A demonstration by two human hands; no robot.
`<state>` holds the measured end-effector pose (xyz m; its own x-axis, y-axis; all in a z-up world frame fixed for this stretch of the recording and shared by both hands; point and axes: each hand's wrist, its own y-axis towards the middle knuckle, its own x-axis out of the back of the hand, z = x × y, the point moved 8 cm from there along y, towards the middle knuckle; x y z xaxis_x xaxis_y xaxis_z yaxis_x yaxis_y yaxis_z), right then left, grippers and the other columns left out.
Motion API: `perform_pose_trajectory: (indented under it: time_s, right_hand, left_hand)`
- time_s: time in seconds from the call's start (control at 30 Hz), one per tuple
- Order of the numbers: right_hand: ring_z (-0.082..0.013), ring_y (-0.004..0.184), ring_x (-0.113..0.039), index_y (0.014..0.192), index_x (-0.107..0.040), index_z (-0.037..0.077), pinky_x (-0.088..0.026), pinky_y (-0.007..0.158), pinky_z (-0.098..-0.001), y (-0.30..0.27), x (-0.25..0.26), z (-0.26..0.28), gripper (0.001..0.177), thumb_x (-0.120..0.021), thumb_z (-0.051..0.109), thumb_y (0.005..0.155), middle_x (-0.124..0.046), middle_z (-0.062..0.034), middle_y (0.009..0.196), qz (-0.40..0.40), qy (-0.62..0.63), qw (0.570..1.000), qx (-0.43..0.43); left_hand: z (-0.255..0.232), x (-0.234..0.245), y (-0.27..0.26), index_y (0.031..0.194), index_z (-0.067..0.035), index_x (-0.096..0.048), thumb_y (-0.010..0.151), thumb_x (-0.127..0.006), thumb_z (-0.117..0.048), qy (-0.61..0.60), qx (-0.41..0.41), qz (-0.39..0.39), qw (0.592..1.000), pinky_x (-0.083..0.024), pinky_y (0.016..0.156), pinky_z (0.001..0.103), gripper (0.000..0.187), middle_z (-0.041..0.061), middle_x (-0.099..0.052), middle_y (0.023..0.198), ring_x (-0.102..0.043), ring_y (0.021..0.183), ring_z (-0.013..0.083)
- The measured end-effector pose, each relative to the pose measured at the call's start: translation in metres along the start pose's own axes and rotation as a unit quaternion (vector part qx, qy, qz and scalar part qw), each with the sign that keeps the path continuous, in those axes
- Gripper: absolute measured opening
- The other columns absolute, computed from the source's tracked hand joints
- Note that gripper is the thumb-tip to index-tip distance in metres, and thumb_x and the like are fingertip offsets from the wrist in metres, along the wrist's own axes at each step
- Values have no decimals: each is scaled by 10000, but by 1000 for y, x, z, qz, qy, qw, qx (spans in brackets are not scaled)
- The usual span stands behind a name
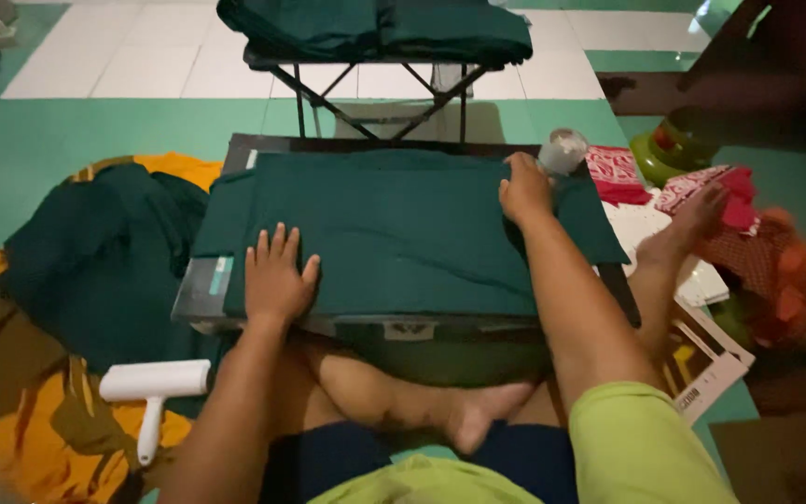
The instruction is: Cleaning a t-shirt with a lint roller and folding it neatly on a small table
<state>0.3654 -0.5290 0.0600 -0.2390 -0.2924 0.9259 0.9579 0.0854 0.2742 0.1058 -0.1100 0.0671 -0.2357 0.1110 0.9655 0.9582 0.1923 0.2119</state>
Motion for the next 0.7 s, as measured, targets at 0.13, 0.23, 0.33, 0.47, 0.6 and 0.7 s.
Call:
perform_pose_trajectory:
  time_s: [0.13,0.23,0.33,0.47,0.6,0.7]
  right_hand:
    - [-446,1253,-606,1574,-442,228,-455,992,-686,29,-35,-10,615,-600,238,980,-418,-128,1592,48,-21,999,1]
    - [-516,1191,-624,1419,-626,143,-516,960,-641,40,-50,-21,447,-590,108,974,-530,-234,1425,37,69,997,-23]
    - [-453,1043,-674,1095,-679,81,-554,913,-565,41,-33,-19,187,-708,160,927,-563,-182,1142,-42,59,997,-13]
    - [-473,995,-654,1004,-608,40,-545,848,-553,37,-23,-19,101,-671,72,932,-554,-194,1044,-105,65,992,-15]
    - [-540,910,-596,1048,-536,24,-510,761,-595,24,0,-11,83,-514,86,996,-533,-252,991,-184,121,975,-3]
    - [-428,924,-633,1034,-524,100,-538,745,-529,31,-12,-23,121,-606,145,958,-549,-153,979,-190,58,980,-17]
  left_hand:
    - [-5,12,-1,1512,-140,-551,1018,-482,-540,3,-3,-21,1000,-348,1201,561,640,126,-522,1575,-431,1487,377]
    - [-6,14,-3,1508,-145,-543,1010,-495,-522,-14,8,-10,1000,-350,1201,571,627,132,-512,1578,-420,1493,386]
    - [-6,15,-2,1514,-153,-534,1009,-493,-522,-8,11,-5,1000,-342,1208,566,627,120,-501,1590,-413,1499,377]
    - [-10,22,-4,1525,-154,-512,1018,-486,-510,-14,13,10,1000,-329,1213,572,621,132,-482,1600,-399,1504,384]
    - [-11,23,-4,1523,-155,-512,1019,-496,-507,-9,11,6,1000,-328,1215,564,614,124,-485,1596,-404,1501,378]
    - [-6,13,-4,1538,-177,-490,1032,-454,-537,-2,14,13,1000,-296,1238,554,622,98,-461,1619,-373,1526,356]
